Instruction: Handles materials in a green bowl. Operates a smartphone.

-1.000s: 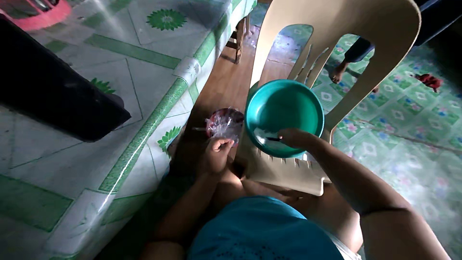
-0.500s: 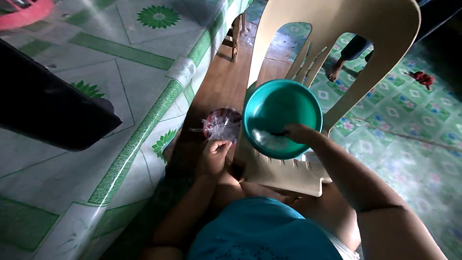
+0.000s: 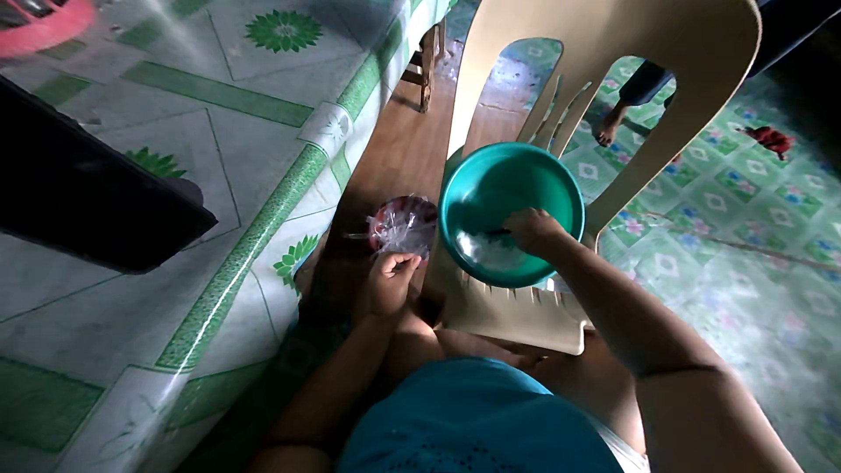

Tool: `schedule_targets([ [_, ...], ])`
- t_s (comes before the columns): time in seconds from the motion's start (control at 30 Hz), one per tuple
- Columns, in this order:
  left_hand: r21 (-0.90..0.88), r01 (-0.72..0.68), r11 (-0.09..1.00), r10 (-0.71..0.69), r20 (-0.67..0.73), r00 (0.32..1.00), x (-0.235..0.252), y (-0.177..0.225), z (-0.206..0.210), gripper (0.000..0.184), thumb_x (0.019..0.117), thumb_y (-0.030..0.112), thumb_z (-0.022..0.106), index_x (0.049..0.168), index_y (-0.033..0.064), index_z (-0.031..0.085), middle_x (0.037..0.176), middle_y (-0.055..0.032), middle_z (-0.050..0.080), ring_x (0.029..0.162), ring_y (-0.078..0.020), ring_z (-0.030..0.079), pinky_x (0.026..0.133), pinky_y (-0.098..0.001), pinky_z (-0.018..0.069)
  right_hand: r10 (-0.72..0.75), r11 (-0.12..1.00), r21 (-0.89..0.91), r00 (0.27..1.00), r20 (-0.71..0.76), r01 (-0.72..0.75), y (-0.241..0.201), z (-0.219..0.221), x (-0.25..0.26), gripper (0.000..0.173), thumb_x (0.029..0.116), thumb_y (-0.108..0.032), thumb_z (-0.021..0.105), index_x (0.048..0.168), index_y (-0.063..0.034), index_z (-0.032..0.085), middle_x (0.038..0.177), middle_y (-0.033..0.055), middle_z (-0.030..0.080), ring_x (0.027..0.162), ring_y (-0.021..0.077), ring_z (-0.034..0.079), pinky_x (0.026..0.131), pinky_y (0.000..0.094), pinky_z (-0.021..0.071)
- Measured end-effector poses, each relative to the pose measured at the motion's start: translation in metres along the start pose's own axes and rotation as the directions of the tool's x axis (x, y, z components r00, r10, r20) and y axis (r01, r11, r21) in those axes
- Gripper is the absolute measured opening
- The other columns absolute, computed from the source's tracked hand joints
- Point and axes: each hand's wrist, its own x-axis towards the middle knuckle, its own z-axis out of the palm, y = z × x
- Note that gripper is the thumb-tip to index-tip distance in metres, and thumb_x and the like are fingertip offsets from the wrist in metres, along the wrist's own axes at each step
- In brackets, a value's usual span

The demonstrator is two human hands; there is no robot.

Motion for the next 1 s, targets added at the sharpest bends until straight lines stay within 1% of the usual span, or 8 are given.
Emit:
schedule_targets([
  [0.23, -0.002, -0.028, 1.0, 0.028, -0.017, 0.999, -0.001, -0.001, -0.002, 0.012, 0.0869, 0.01, 0.078, 0.092, -0.0001, 0.075, 0.093, -0.0066, 0.073, 0.088, -0.0062, 0.068, 0.082, -0.0202, 0.0575, -0.172, 0.984, -0.067, 0.98, -0.097, 0.166, 0.005, 0.014, 0.002, 0.026, 0.0879, 0.007, 0.068, 0.108, -0.0071, 0.076, 0.113, 0.0172, 0.071, 0.116, 0.0411, 0.064, 0.099, 0.063, 0.0489],
  [0.33, -0.003, -0.003, 1.0, 0.003, -0.011, 1.0, 0.0, 0.001, -0.001, 0.013, 0.0872, 0.011, 0.078, 0.093, 0.0002, 0.075, 0.093, -0.0059, 0.072, 0.088, -0.0058, 0.068, 0.082, -0.0202, 0.0575, -0.046, 0.999, -0.006, 0.994, -0.104, 0.046, 0.016, 0.005, -0.003, 0.023, 0.0904, 0.007, 0.065, 0.107, -0.0044, 0.076, 0.117, 0.0199, 0.069, 0.118, 0.0421, 0.063, 0.102, 0.0625, 0.0495],
  [0.43, -0.008, -0.008, 1.0, 0.008, -0.012, 1.0, 0.0, 0.0, 0.001, 0.013, 0.0873, 0.012, 0.079, 0.093, 0.0002, 0.075, 0.093, -0.0058, 0.072, 0.088, -0.0061, 0.068, 0.083, -0.0202, 0.0571, 0.107, 0.994, -0.037, 0.99, 0.094, -0.104, 0.01, -0.003, -0.006, 0.023, 0.0943, 0.004, 0.062, 0.114, -0.0009, 0.073, 0.128, 0.0228, 0.064, 0.121, 0.0446, 0.061, 0.099, 0.0632, 0.051],
  [0.5, -0.017, -0.016, 1.0, 0.016, -0.01, 1.0, -0.001, -0.001, 0.001, 0.012, 0.0874, 0.011, 0.078, 0.093, -0.0001, 0.075, 0.092, -0.0062, 0.072, 0.088, -0.0065, 0.068, 0.083, -0.0206, 0.0572, 0.081, 0.997, -0.021, 0.981, 0.175, -0.078, 0.004, 0.006, -0.009, 0.022, 0.0952, 0.001, 0.062, 0.116, -0.0002, 0.071, 0.126, 0.0222, 0.064, 0.118, 0.0435, 0.062, 0.096, 0.0629, 0.0523],
  [0.6, -0.012, 0.004, 1.0, -0.004, 0.0, 1.0, 0.0, 0.002, -0.002, 0.012, 0.0882, 0.011, 0.078, 0.093, 0.0007, 0.075, 0.094, -0.0059, 0.072, 0.089, -0.0066, 0.068, 0.084, -0.021, 0.0574, -0.034, 0.997, 0.072, 0.996, 0.082, 0.028, 0.0, 0.015, -0.013, 0.017, 0.0933, 0.001, 0.066, 0.108, -0.0019, 0.073, 0.118, 0.0201, 0.066, 0.111, 0.0415, 0.065, 0.092, 0.0624, 0.0543],
  [0.8, 0.009, 0.013, 1.0, -0.013, -0.01, 1.0, 0.0, 0.006, -0.001, 0.011, 0.0872, 0.01, 0.078, 0.092, 0.0014, 0.076, 0.092, -0.0056, 0.072, 0.088, -0.0069, 0.068, 0.083, -0.0215, 0.0573, 0.135, 0.983, -0.149, 0.965, 0.226, -0.103, 0.002, 0.001, -0.017, 0.023, 0.094, 0.003, 0.062, 0.115, -0.0022, 0.072, 0.12, 0.0213, 0.068, 0.113, 0.0433, 0.065, 0.092, 0.0636, 0.0527],
  [0.9, 0.014, 0.015, 1.0, -0.015, -0.013, 1.0, 0.0, 0.008, -0.001, 0.011, 0.0876, 0.011, 0.078, 0.093, 0.0011, 0.076, 0.092, -0.006, 0.072, 0.089, -0.0071, 0.068, 0.083, -0.0219, 0.0566, 0.046, 0.998, -0.053, 0.982, 0.181, -0.037, -0.005, 0.031, -0.012, 0.018, 0.0917, -0.002, 0.068, 0.108, -0.0052, 0.075, 0.108, 0.0185, 0.072, 0.104, 0.0411, 0.069, 0.087, 0.0645, 0.0549],
  [1.0, 0.007, 0.022, 1.0, -0.022, -0.002, 1.0, 0.001, 0.009, -0.001, 0.011, 0.0884, 0.01, 0.078, 0.094, 0.0012, 0.076, 0.093, -0.0054, 0.072, 0.088, -0.0063, 0.067, 0.083, -0.0215, 0.0567, -0.017, 0.997, 0.079, 0.98, 0.199, 0.002, -0.019, 0.036, -0.005, 0.018, 0.0967, -0.004, 0.064, 0.111, -0.0045, 0.073, 0.112, 0.0175, 0.071, 0.109, 0.0386, 0.068, 0.094, 0.0617, 0.0532],
])
